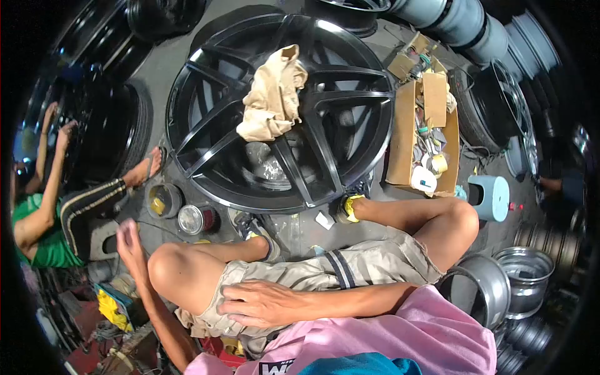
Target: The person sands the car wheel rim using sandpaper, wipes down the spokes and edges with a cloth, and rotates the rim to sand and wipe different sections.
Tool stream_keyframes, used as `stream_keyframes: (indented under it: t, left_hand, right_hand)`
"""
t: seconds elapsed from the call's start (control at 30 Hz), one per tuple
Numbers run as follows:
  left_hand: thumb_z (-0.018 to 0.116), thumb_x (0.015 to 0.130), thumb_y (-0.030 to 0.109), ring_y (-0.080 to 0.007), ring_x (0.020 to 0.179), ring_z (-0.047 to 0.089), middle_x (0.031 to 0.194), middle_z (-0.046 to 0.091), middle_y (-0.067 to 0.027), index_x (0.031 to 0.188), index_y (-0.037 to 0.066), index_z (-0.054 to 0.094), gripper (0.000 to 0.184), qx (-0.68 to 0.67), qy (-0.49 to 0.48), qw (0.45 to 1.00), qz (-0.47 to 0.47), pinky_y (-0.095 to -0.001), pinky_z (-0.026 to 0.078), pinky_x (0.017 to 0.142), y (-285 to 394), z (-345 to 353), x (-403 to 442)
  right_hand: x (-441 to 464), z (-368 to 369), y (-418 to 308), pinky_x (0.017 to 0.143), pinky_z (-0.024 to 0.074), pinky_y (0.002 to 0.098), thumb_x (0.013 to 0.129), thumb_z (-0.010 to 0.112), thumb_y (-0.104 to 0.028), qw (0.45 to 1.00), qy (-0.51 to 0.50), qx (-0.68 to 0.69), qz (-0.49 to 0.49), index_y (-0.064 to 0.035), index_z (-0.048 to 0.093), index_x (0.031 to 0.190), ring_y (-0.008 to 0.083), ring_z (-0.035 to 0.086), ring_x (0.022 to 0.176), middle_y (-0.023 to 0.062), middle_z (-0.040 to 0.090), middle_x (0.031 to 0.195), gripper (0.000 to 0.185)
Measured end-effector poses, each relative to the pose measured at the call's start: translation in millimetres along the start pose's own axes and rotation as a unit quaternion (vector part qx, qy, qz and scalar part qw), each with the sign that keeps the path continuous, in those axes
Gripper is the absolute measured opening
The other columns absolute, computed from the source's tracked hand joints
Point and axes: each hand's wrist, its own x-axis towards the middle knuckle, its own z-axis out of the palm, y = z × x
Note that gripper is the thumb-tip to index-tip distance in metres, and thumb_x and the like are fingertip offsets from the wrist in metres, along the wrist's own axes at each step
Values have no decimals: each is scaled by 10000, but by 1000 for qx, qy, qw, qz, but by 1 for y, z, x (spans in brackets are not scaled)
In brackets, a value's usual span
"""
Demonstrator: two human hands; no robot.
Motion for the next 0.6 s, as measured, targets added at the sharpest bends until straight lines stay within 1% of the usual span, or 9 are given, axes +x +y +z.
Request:
stream_keyframes:
  t: [0.07, 0.17, 0.23, 0.33, 0.4, 0.43, 0.5, 0.53, 0.6]
  left_hand:
    - [634, 1111, 205, -114, 1048, 602, 1123, 674, -53, 1216, -28, 659, 257, -46, -53, 994, 86, -274, 492, 975, 128, 24, 40]
    - [669, 1080, 168, -106, 1100, 601, 1179, 666, -27, 1318, 17, 642, 283, -71, -185, 969, 149, -291, 494, 991, 247, 81, 68]
    - [802, 963, 323, -261, 1178, 668, 1337, 673, -169, 1360, 41, 649, 510, 3, -237, 941, 241, -413, 582, 947, 307, 125, 61]
    - [856, 896, 427, -393, 1396, 547, 1485, 571, -210, 1498, 77, 555, 758, 62, -261, 865, 423, -485, 475, 1151, 321, 201, 61]
    - [823, 827, 664, -465, 1424, 487, 1575, 456, -257, 1564, 145, 498, 958, 130, -250, 868, 409, -528, 446, 1184, 315, 244, 44]
    - [799, 827, 698, -461, 1408, 500, 1543, 475, -258, 1540, 153, 529, 938, 148, -240, 863, 419, -523, 455, 1168, 305, 265, 40]
    - [767, 901, 627, -431, 1307, 553, 1392, 559, -221, 1410, 125, 609, 732, 173, -240, 863, 410, -508, 492, 1073, 293, 285, 35]
    - [767, 901, 627, -431, 1307, 553, 1392, 559, -221, 1410, 125, 609, 732, 179, -236, 864, 407, -508, 492, 1073, 288, 291, 42]
    - [718, 989, 479, -386, 1151, 580, 1216, 591, -176, 1232, 91, 644, 464, 109, -227, 892, 375, -506, 489, 957, 284, 299, 50]
  right_hand:
    - [-8, -3, -3, 747, 490, 478, 951, 694, -150, 1000, -8, -22, 2, -60, 602, 1128, 327, 590, 864, 121, 466, 964, 219]
    - [-22, -7, 0, 761, 496, 482, 964, 672, -147, 998, -40, -41, -3, -60, 606, 1144, 334, 596, 885, 123, 483, 978, 210]
    - [-30, -12, 0, 765, 504, 482, 973, 662, -149, 998, -34, -53, 2, -64, 613, 1152, 337, 605, 888, 123, 495, 986, 203]
    - [-40, -22, 0, 791, 520, 489, 955, 671, -149, 997, -34, -59, 34, -74, 614, 1158, 347, 631, 919, 126, 518, 1008, 224]
    - [-46, -27, 6, 783, 538, 484, 959, 684, -168, 995, -21, -47, 83, -84, 636, 1118, 353, 663, 902, 117, 574, 1004, 186]
    - [-48, -32, 7, 783, 538, 484, 959, 684, -168, 995, -24, -45, 82, -84, 636, 1118, 353, 663, 902, 117, 574, 1004, 186]
    - [-46, -45, 10, 729, 534, 456, 969, 705, -202, 980, -22, 60, 190, -71, 659, 1068, 315, 649, 806, 99, 603, 952, 170]
    - [-45, -48, 13, 687, 518, 428, 977, 729, -243, 973, -14, 78, 218, -60, 669, 1042, 272, 614, 739, 88, 605, 873, 202]
    - [-44, -57, 20, 681, 512, 421, 982, 735, -260, 969, -14, 70, 237, -58, 671, 1042, 259, 601, 727, 84, 593, 848, 220]
